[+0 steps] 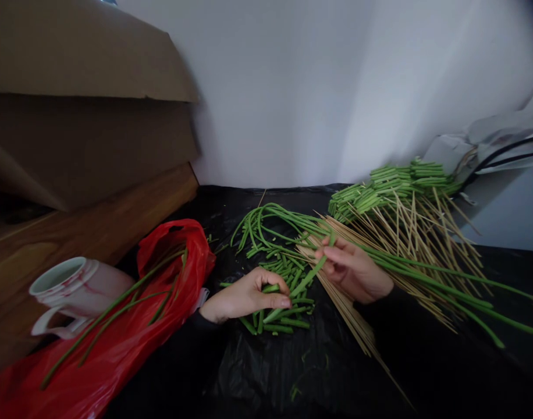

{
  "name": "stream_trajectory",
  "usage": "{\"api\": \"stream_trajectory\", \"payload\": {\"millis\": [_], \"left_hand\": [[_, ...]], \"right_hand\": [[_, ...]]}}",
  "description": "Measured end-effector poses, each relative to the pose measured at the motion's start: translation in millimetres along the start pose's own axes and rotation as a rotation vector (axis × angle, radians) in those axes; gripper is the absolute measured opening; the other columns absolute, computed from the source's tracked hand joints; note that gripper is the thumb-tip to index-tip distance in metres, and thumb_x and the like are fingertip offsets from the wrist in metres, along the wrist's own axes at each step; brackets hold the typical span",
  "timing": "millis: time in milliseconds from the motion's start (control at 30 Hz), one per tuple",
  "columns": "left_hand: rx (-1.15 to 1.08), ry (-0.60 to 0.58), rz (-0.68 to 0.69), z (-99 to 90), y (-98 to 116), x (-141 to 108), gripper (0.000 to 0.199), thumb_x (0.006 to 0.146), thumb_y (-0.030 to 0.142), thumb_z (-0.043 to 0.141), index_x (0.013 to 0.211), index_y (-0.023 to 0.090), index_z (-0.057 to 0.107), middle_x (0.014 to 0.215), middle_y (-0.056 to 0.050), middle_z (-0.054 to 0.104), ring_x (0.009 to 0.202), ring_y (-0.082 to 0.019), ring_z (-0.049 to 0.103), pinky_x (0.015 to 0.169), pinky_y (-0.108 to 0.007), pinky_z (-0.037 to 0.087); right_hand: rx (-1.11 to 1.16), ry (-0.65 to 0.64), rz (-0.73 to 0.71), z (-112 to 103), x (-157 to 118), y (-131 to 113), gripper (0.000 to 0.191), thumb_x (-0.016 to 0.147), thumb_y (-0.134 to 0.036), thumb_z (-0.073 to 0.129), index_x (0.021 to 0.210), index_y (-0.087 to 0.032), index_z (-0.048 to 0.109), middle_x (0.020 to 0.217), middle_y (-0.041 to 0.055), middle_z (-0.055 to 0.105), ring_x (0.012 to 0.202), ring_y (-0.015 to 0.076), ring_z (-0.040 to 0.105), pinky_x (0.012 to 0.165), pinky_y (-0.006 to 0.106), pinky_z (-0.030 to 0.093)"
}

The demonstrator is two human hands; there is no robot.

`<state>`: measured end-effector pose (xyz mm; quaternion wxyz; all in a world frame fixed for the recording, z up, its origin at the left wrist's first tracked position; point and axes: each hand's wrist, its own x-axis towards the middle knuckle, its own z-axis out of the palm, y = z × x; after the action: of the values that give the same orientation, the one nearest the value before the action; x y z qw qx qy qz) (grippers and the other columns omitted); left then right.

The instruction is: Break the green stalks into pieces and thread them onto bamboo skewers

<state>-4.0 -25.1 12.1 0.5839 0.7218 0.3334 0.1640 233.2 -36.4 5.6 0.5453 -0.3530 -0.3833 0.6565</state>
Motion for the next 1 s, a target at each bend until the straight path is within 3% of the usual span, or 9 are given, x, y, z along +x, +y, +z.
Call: {"api": "stream_trajectory", "payload": {"millis": [200, 367, 467, 600, 667, 800, 1000], "left_hand": [[-0.028, -0.068, -0.009, -3.9, -1.3, -2.2, 0.033, 0.078, 0.047, 0.072, 0.078, 0.014, 0.07, 0.077, -0.004, 0.068, 0.071, -0.014, 0.056, 0.067, -0.023, 0.04], [-0.076, 0.068, -0.03, -7.5, -5.8, -0.8, 0.037, 0.077, 0.05, 0.072, 0.079, 0.013, 0.071, 0.071, -0.002, 0.064, 0.06, -0.01, 0.047, 0.056, -0.021, 0.033], [-0.184, 0.161, -0.076, -7.7, -10.9, 1.2, 0.04, 0.077, 0.052, 0.072, 0.079, 0.012, 0.071, 0.06, 0.001, 0.054, 0.048, -0.006, 0.028, 0.046, -0.022, 0.017], [-0.282, 0.147, -0.083, -5.1, -12.9, 3.2, 0.039, 0.074, 0.05, 0.075, 0.076, 0.011, 0.071, 0.061, 0.001, 0.054, 0.046, -0.004, 0.024, 0.044, -0.023, 0.011], [-0.287, 0.119, -0.085, -3.4, -12.2, 3.8, 0.038, 0.073, 0.049, 0.076, 0.075, 0.011, 0.071, 0.063, 0.0, 0.055, 0.045, -0.004, 0.025, 0.044, -0.023, 0.011], [-0.279, 0.102, -0.087, -1.9, -13.7, 4.6, 0.038, 0.072, 0.048, 0.077, 0.075, 0.011, 0.07, 0.068, -0.001, 0.059, 0.046, -0.003, 0.027, 0.043, -0.023, 0.012], [-0.371, 0.182, -0.082, -1.7, -22.8, 6.5, 0.038, 0.072, 0.046, 0.079, 0.08, 0.013, 0.064, 0.057, 0.006, 0.046, 0.044, -0.003, 0.024, 0.043, -0.022, 0.009]], "right_hand": [[0.126, 0.155, -0.185, -20.4, -2.8, -46.9, 0.017, 0.07, -0.029, 0.079, 0.082, -0.027, 0.067, 0.073, -0.0038, 0.063, 0.047, 0.0084, 0.029, 0.039, 0.024, 0.025], [0.172, 0.185, -0.344, -37.5, -15.6, -77.2, 0.007, 0.077, -0.027, 0.075, 0.081, -0.028, 0.069, 0.074, -0.0033, 0.06, 0.048, 0.007, 0.03, 0.042, 0.023, 0.033], [0.047, 0.096, -0.362, -34.8, -16.5, -67.8, 0.011, 0.074, -0.034, 0.077, 0.081, -0.029, 0.07, 0.087, -0.0014, 0.065, 0.05, 0.008, 0.035, 0.045, 0.026, 0.035], [-0.191, -0.091, -0.163, -10.8, -11.0, -26.6, 0.02, 0.074, -0.035, 0.077, 0.092, -0.028, 0.071, 0.107, 0.0031, 0.068, 0.061, 0.012, 0.051, 0.049, 0.026, 0.039], [-0.226, -0.146, -0.122, 0.6, -8.7, -6.7, 0.021, 0.073, -0.033, 0.078, 0.091, -0.025, 0.071, 0.099, 0.0033, 0.069, 0.065, 0.0129, 0.056, 0.053, 0.026, 0.042], [-0.23, -0.169, -0.053, 9.1, -7.9, 9.7, 0.023, 0.077, -0.041, 0.075, 0.09, -0.022, 0.07, 0.059, -0.0021, 0.06, 0.053, 0.012, 0.053, 0.051, 0.025, 0.041], [-0.059, -0.042, -0.053, 7.2, -6.5, 4.7, 0.025, 0.072, -0.037, 0.08, 0.077, -0.021, 0.062, 0.061, -0.0042, 0.062, 0.049, 0.0079, 0.05, 0.046, 0.021, 0.037]]}}
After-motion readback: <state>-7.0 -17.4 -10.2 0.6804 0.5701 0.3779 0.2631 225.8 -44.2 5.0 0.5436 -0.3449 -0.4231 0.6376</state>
